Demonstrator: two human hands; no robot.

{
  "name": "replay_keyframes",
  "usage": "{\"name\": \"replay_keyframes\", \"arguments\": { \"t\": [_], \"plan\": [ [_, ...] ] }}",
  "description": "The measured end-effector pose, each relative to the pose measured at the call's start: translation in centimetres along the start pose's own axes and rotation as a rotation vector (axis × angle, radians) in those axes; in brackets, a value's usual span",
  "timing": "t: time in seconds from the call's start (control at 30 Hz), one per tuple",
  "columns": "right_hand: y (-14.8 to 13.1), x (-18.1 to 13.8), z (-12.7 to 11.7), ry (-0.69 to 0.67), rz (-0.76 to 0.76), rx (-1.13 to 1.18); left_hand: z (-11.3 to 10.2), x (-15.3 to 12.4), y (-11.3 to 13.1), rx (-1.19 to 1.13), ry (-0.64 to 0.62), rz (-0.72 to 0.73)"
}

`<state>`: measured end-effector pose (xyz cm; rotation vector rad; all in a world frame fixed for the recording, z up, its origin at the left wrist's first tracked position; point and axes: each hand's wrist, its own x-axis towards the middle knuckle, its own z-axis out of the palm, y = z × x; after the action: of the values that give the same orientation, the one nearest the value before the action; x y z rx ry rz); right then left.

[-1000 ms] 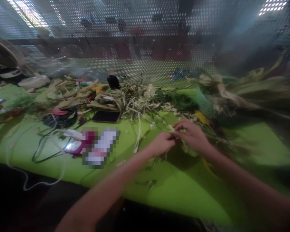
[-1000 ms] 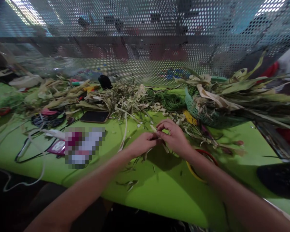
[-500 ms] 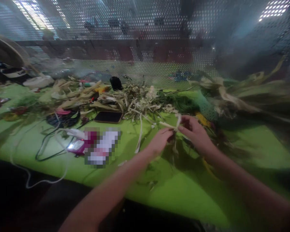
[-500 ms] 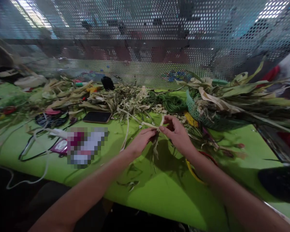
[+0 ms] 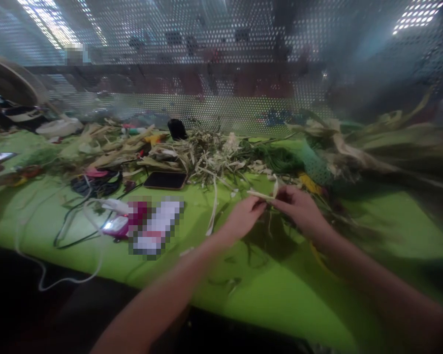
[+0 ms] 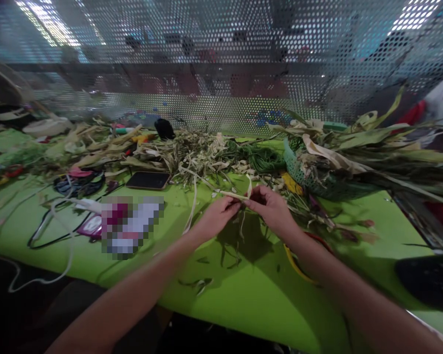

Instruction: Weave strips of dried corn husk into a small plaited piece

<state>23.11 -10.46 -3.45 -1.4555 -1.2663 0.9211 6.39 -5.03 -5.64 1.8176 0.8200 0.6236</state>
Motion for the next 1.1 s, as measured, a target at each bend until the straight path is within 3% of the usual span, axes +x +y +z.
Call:
{"name": "replay_keyframes", "arguments": {
  "t": [0.33, 0.6, 0.9, 1.1],
  "plan": [
    [-0.7, -0.3, 0.4, -0.078, 0.022, 0.011, -0.6, 0.0, 0.3, 0.013, -0.038, 0.018],
    [-0.8, -0.7, 0.3, -0.057, 0.075, 0.010, -1.4, -0.6, 1.5, 0.061, -0.040, -0.037],
    [-0.3, -0.8, 0.2, -0.037, 0.094, 0.031, -1.7, -0.3, 0.9, 0.053, -0.027, -0.049],
    [-0.6, -0.9, 0.0, 0.018, -0.063, -0.060, -1.5, -0.3, 1.4, 0.054, -0.034, 0.136]
  ]
}}
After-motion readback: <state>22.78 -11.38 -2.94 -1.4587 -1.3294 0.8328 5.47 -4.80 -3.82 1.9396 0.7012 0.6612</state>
